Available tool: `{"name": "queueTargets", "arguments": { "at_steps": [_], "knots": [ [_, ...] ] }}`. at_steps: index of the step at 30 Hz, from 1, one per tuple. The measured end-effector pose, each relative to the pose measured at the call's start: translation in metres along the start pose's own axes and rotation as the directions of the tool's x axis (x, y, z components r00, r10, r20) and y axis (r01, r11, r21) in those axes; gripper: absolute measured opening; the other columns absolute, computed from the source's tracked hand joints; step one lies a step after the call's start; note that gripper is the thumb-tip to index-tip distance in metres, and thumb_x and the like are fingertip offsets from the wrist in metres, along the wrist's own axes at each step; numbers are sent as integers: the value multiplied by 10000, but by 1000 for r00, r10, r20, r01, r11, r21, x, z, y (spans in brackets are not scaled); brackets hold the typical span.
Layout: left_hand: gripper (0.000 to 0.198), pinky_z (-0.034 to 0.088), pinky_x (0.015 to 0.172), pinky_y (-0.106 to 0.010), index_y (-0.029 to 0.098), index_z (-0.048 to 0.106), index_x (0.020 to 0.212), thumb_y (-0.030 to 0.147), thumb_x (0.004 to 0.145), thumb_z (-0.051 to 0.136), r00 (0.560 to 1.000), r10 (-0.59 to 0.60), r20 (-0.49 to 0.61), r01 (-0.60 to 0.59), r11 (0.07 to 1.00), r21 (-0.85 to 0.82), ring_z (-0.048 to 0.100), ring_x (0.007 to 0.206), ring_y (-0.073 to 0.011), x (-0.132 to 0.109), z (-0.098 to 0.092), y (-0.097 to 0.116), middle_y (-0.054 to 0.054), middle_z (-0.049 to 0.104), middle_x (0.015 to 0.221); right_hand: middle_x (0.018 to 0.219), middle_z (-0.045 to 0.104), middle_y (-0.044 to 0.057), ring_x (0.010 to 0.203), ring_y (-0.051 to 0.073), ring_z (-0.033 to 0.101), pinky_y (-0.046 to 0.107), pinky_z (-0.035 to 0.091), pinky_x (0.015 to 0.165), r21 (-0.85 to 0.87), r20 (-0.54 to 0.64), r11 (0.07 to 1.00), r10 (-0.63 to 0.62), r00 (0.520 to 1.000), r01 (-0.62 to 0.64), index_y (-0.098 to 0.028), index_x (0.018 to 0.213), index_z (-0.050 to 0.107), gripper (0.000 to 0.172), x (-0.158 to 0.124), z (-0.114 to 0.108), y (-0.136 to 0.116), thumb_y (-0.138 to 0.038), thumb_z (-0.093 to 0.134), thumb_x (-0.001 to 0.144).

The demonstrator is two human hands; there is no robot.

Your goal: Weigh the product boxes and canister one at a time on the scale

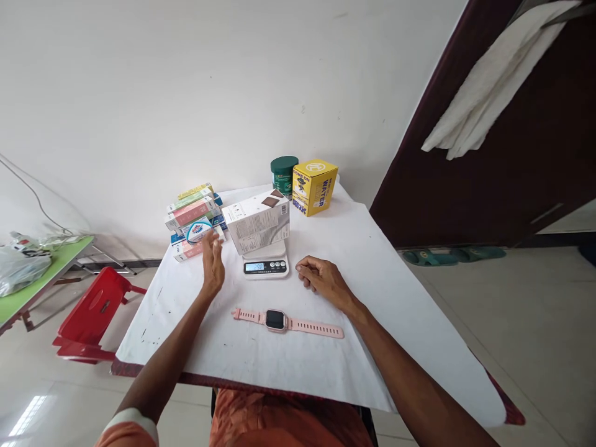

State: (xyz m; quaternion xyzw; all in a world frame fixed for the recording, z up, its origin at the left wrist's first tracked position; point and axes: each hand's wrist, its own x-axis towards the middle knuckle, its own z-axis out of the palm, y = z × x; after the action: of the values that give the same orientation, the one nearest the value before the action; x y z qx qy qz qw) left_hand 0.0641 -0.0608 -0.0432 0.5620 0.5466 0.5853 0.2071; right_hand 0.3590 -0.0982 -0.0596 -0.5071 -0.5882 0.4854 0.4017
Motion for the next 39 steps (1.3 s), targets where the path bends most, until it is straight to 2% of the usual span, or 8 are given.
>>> {"name": "queueTargets", "arguments": {
  "at_steps": [5,18,21,24,30,33,36,39],
  "knots": [
    [619,580,887,-410,241,586,1292,740,983,389,996,-84,42,84,996,-15,712,1026,-243,-22,3,-24,-120,672,1199,719,656,11,579,128,567,225,424,473,-13,-7,1000,1,1000,-1,-207,813,638,305,-1,1,-1,-510,636,846],
    [612,564,935,-441,224,604,1229,743,973,403,990,-117,75,114,993,45,715,1034,-255,-13,2,-22,-134,689,1226,718,652,15,569,127,561,233,421,473,-28,3,1000,-9,1000,9,-204,796,636,316,0,1,-1,-517,618,841],
    [654,544,982,-449,228,584,1289,767,958,417,993,-90,81,87,995,41,692,1132,-272,-3,2,-10,-144,668,1294,730,654,16,587,132,576,230,422,472,-12,6,1000,-8,1000,8,-204,805,640,309,0,1,1,-509,619,851],
    [728,510,1058,-465,239,516,1413,789,939,459,990,37,136,-35,999,-13,622,1279,-294,13,4,12,-161,602,1415,727,652,15,586,130,576,228,421,470,-12,2,1000,-1,1000,1,-203,814,642,298,1,1,2,-498,624,859],
    [1051,428,1178,-501,304,348,1564,718,723,822,954,161,252,-159,987,-31,448,1478,-350,54,15,43,-167,395,1625,719,650,16,564,121,559,226,421,462,0,5,1000,1,1000,-1,-193,826,647,322,1,0,3,-515,642,849],
    [1063,490,1117,-483,266,418,1507,614,639,924,950,150,275,-132,988,-83,527,1402,-348,69,23,40,-167,500,1524,727,651,16,577,124,568,228,427,469,2,12,1000,5,1000,-5,-192,831,646,328,1,0,2,-520,642,854],
    [882,568,969,-432,225,554,1326,532,602,953,964,121,238,-94,988,-120,647,1210,-312,75,26,37,-123,654,1268,725,650,15,574,126,567,233,425,468,-3,12,1000,4,1000,-4,-196,828,644,330,0,-1,1,-526,638,854],
    [734,582,860,-366,224,596,1192,470,597,949,980,108,166,-81,984,-159,683,1066,-258,74,16,37,-72,688,1115,716,645,13,566,126,564,236,423,466,-2,10,1000,5,1000,-5,-201,819,642,328,0,-1,1,-527,635,847]
  ]
}}
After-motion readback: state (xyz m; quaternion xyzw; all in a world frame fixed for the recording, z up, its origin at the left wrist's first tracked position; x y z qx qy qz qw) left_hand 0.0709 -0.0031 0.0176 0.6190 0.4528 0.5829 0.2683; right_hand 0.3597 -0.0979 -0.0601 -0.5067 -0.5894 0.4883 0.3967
